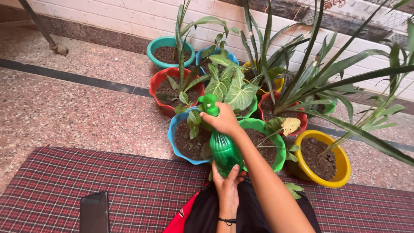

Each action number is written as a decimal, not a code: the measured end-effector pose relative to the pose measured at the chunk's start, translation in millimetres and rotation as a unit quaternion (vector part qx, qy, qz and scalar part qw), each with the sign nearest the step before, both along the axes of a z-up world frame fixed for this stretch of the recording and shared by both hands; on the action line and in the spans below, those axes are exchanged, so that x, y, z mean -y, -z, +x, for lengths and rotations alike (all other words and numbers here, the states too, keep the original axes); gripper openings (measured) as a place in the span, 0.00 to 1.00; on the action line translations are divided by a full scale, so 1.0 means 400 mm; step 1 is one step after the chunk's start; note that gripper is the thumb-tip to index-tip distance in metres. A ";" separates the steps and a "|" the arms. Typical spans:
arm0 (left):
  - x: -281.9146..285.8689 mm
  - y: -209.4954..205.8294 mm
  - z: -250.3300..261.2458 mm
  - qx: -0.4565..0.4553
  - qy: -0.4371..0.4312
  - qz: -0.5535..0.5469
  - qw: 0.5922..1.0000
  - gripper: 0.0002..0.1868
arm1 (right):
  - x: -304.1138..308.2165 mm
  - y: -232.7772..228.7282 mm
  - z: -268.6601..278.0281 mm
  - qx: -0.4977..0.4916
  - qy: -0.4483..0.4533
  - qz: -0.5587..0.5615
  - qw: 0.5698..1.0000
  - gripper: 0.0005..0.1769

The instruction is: The person sits on a mat and uses a green spray bottle to mist water onto several potted plants arranged on the floor. The person sprays the leaves and soil of each plant in sequence.

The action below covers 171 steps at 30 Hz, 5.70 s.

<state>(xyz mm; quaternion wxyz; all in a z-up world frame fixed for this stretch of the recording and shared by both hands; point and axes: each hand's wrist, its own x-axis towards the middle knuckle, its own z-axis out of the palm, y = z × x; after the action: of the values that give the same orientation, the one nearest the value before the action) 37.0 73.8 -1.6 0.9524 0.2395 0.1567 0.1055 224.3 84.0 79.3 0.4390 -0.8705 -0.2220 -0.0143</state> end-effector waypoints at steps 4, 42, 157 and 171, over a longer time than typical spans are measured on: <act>0.010 0.022 0.013 -0.021 0.003 -0.027 0.999 0.33 | -0.011 0.010 -0.009 0.031 0.013 -0.035 0.999 0.18; 0.174 0.163 0.005 0.056 0.187 -0.299 0.934 0.23 | 0.228 0.035 -0.052 -0.003 0.190 -0.001 0.982 0.15; 0.341 0.019 -0.172 -0.004 -0.034 0.255 0.966 0.40 | 0.328 -0.082 -0.268 -0.064 -0.086 -0.020 0.994 0.23; 0.324 0.070 -0.102 -0.050 -0.094 0.135 0.985 0.41 | 0.169 0.062 -0.171 -0.043 -0.126 -0.204 0.970 0.18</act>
<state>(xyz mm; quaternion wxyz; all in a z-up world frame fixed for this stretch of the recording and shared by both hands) -3.6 -55.8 -29.6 0.8884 0.3546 0.2101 0.2021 155.8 16.4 54.7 0.2593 -0.9065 -0.3091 0.1246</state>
